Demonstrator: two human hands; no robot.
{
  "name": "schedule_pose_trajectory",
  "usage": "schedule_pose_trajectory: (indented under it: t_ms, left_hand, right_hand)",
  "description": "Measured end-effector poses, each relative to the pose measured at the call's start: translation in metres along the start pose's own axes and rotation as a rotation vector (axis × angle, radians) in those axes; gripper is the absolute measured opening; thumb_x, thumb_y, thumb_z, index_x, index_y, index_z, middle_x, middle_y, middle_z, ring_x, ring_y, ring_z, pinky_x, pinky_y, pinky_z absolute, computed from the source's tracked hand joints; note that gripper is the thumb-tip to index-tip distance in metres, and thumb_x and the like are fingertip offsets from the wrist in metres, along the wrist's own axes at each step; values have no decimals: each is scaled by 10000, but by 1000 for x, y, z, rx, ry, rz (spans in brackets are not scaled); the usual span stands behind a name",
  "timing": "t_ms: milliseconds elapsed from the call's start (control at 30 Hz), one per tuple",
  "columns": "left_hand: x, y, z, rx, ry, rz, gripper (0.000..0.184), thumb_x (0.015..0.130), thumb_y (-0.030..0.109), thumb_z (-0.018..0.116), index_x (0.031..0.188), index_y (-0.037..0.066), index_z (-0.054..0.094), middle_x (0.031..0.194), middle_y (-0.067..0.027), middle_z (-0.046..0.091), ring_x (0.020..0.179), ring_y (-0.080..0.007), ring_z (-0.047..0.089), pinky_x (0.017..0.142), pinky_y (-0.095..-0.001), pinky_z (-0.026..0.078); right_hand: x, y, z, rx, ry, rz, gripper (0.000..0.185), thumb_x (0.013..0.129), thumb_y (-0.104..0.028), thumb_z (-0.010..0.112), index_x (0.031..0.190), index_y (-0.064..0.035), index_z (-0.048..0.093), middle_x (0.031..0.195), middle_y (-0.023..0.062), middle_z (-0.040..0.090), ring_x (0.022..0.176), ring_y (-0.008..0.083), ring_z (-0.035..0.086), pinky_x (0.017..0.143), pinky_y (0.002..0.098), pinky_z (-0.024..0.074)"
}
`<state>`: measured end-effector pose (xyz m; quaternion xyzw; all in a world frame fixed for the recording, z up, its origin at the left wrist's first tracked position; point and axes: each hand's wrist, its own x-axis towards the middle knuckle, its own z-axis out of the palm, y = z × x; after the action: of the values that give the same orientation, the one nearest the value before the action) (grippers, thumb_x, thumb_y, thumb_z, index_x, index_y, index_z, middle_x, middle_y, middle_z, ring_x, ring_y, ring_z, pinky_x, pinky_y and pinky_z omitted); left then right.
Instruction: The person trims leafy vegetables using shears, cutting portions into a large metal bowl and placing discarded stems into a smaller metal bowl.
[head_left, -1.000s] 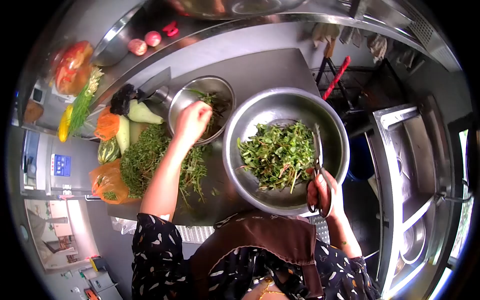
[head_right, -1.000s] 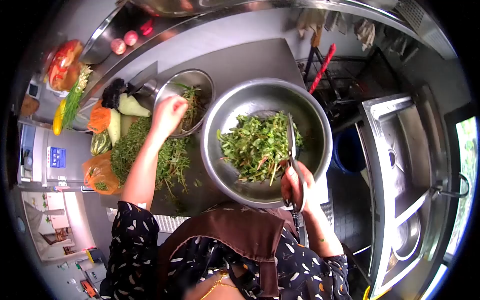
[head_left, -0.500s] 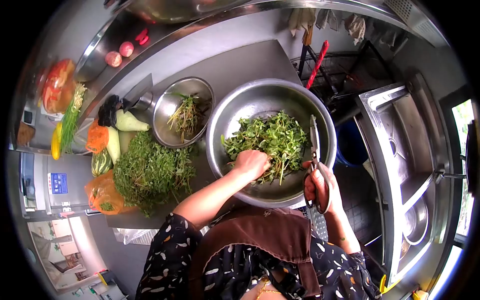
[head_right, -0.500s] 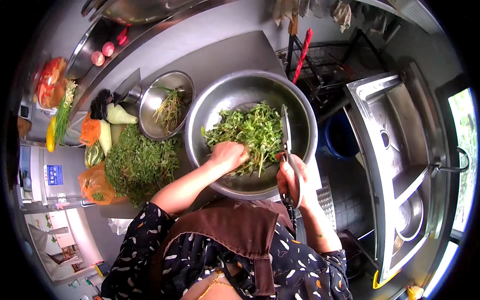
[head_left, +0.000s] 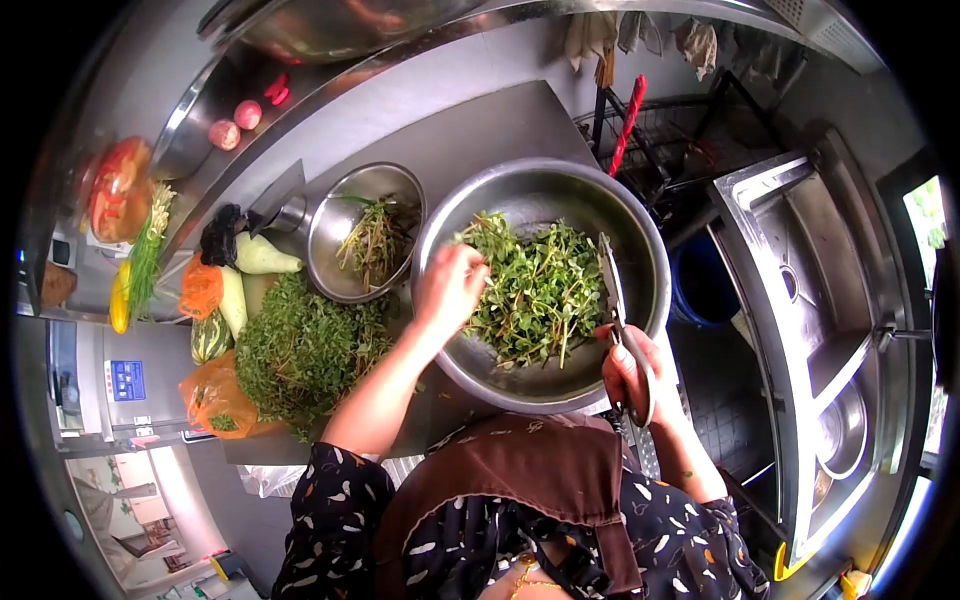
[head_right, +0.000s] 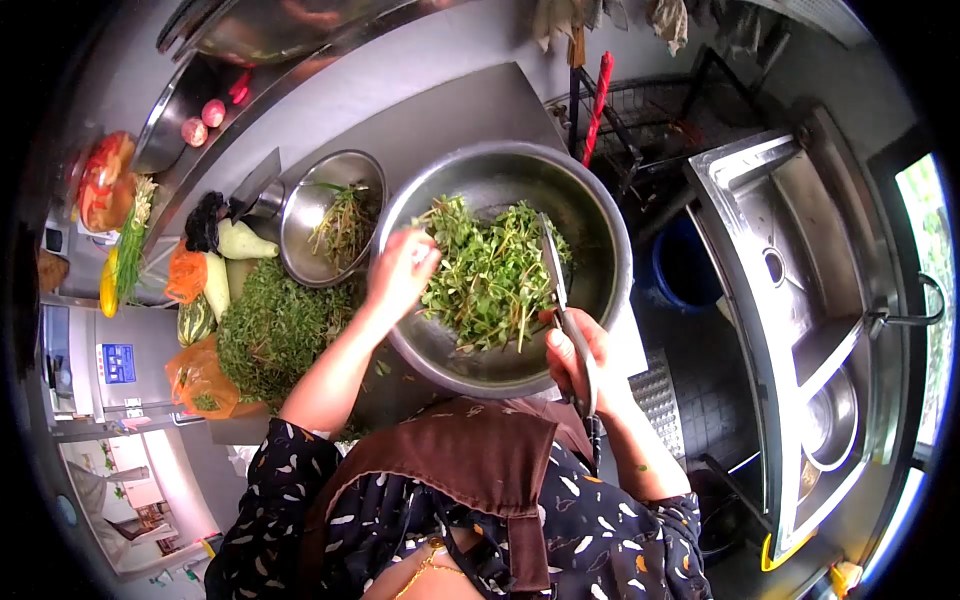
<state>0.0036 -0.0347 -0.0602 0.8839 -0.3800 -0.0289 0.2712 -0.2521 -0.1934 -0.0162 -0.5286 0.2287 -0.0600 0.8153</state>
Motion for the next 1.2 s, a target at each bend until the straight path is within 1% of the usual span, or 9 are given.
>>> schedule_pose_trajectory:
  t_ms: [67, 167, 367, 433, 500, 600, 733, 967, 1200]
  left_hand:
    - [-17, 12, 29, -250, -327, 63, 248, 885, 305, 620, 811, 69, 635, 781, -104, 639, 683, -247, 622, 610, -389, 491]
    - [-27, 70, 46, 257, -827, 25, 597, 839, 620, 532, 705, 55, 667, 698, -152, 648, 663, -320, 642, 620, -447, 490]
    - [-50, 44, 99, 128, -489, 209, 512, 822, 519, 578, 634, 48, 648, 604, -149, 618, 582, -305, 623, 558, -418, 483]
    - [-25, 57, 54, 34, -788, -52, 382, 803, 416, 597, 691, 61, 683, 690, -136, 657, 598, -305, 636, 573, -423, 499]
    - [-11, 47, 27, -238, -711, -228, 221, 880, 240, 635, 765, 53, 660, 651, -32, 618, 567, -103, 573, 479, -307, 450]
    - [5, 24, -5, -442, -668, -495, 188, 907, 173, 622, 1010, 16, 617, 741, -39, 644, 616, -84, 594, 510, -230, 488]
    - [-6, -8, -10, 85, -252, -18, 194, 834, 181, 677, 963, 46, 624, 768, -164, 651, 707, -343, 647, 651, -415, 506]
    - [-18, 8, -12, 341, -372, 101, 173, 831, 234, 679, 798, 67, 650, 754, -129, 654, 725, -322, 655, 643, -424, 510]
    - [-18, 56, -56, 111, 100, 309, 101, 792, 136, 709, 847, 56, 683, 759, -72, 645, 666, -242, 635, 600, -340, 508]
  right_hand:
    - [0, 1, 0, 21, 28, -1, 455, 922, -361, 614, 1169, 1, 492, 603, -32, 431, 455, 58, 385, 413, 210, 315]
    - [2, 4, 0, 20, 23, -26, 443, 922, -349, 618, 1166, -2, 494, 609, -34, 431, 454, 55, 380, 411, 207, 312]
    - [-5, -1, 0, 65, -2, -39, 424, 920, -326, 626, 1172, -11, 494, 621, -40, 441, 461, 45, 387, 408, 202, 294]
    - [-8, -1, -6, -20, 7, -36, 425, 919, -327, 627, 1172, -13, 494, 621, -42, 442, 462, 42, 388, 407, 202, 294]
    - [-8, 1, -6, 25, 17, -23, 429, 917, -338, 629, 1169, -17, 497, 601, -46, 439, 454, 40, 383, 407, 201, 301]
    - [-4, -1, -2, -6, 49, 8, 432, 912, -351, 635, 1163, -25, 505, 563, -54, 426, 426, 45, 366, 404, 202, 300]
    - [2, 11, 4, -12, -22, 41, 417, 919, -343, 626, 1165, -28, 505, 559, -57, 414, 421, 49, 372, 392, 209, 288]
    - [4, 13, 13, -36, -154, 195, 447, 916, -392, 619, 1165, -33, 526, 619, -37, 461, 489, 58, 432, 451, 216, 353]
    - [-4, 22, 18, -140, -272, 321, 554, 898, -493, 602, 1216, -45, 530, 755, -19, 500, 659, 80, 482, 586, 239, 404]
